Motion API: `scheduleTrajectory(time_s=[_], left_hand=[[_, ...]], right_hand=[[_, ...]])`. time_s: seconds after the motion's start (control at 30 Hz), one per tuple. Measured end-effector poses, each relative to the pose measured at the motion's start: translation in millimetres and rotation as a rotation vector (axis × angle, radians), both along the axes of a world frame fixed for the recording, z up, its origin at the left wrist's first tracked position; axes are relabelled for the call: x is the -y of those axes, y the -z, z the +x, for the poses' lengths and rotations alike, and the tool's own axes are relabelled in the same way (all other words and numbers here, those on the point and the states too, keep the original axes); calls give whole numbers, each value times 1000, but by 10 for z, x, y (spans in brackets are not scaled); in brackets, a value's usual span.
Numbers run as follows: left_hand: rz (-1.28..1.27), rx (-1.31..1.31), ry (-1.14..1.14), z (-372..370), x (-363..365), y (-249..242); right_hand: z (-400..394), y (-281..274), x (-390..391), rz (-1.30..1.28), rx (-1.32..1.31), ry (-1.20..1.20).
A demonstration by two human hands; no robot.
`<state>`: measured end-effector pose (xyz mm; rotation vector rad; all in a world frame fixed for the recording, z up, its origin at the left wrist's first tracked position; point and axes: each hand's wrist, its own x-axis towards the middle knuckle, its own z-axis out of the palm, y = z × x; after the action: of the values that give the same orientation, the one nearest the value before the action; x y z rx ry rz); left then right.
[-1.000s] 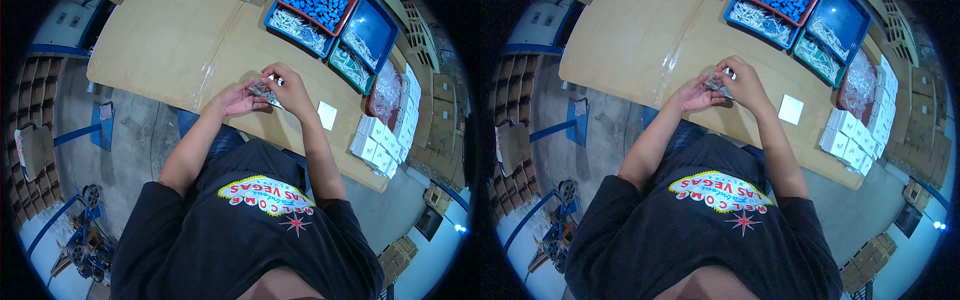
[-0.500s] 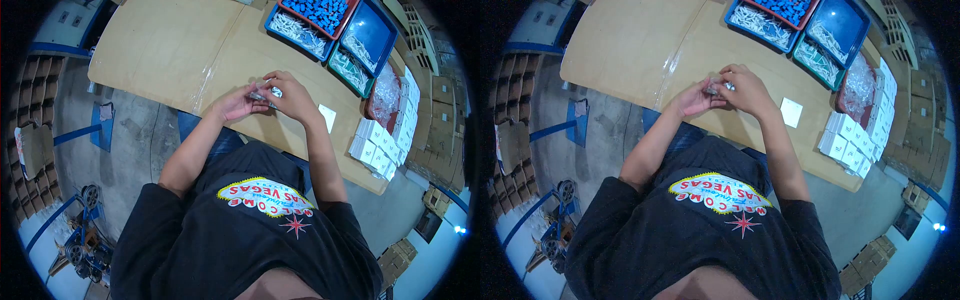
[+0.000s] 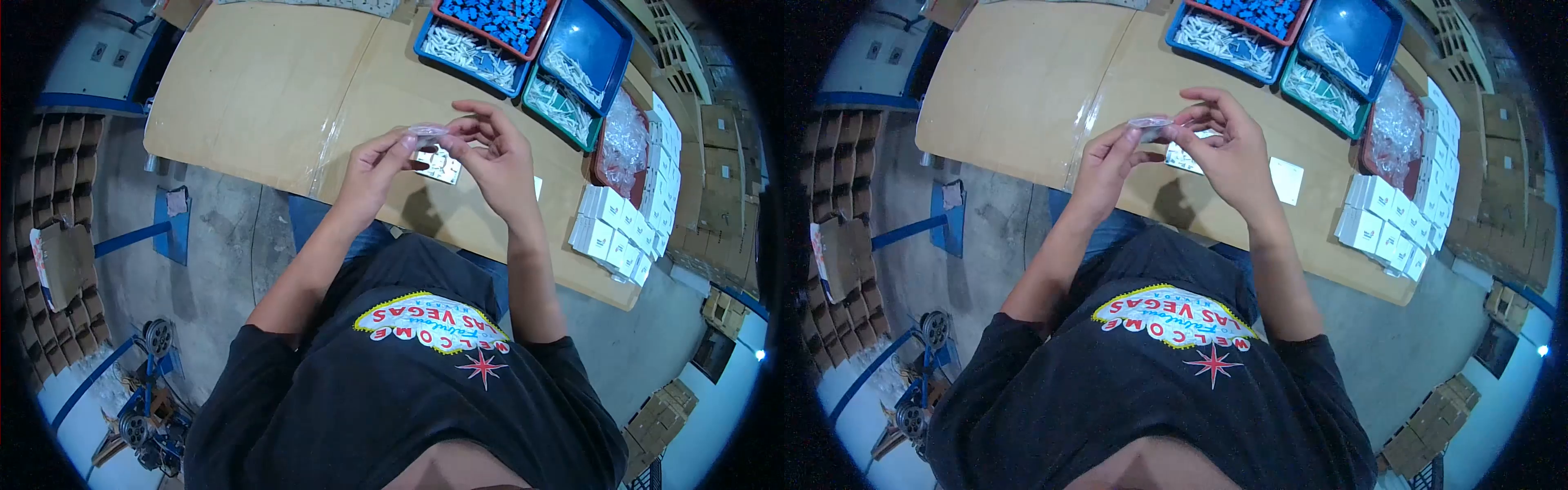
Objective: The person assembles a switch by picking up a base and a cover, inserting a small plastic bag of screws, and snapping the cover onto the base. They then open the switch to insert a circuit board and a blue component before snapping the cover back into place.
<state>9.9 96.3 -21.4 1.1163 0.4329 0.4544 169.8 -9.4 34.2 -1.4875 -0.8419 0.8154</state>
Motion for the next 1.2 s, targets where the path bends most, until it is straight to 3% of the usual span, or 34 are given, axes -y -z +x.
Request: scheduleTrajectory(time_s=[0.13, 0.27, 0.33, 0.43, 0.63, 1.2], left_hand=[[-157, 110, -89, 49, 98, -148], [-155, 81, -106, 75, 139, -246], [48, 70, -193, 99, 142, -268], [58, 48, -266, 103, 189, -477], [160, -23, -381, 91, 182, -396], [230, 0, -351, 103, 196, -394]], right_hand=[[-17, 28, 38, 69, -232, 10], [-36, 47, 89, 82, -242, 49], [-47, 45, 111, 87, -274, 80], [-61, 21, 135, 81, -267, 81], [-107, -21, 146, 93, -276, 80], [-124, -47, 174, 52, -284, 81]])
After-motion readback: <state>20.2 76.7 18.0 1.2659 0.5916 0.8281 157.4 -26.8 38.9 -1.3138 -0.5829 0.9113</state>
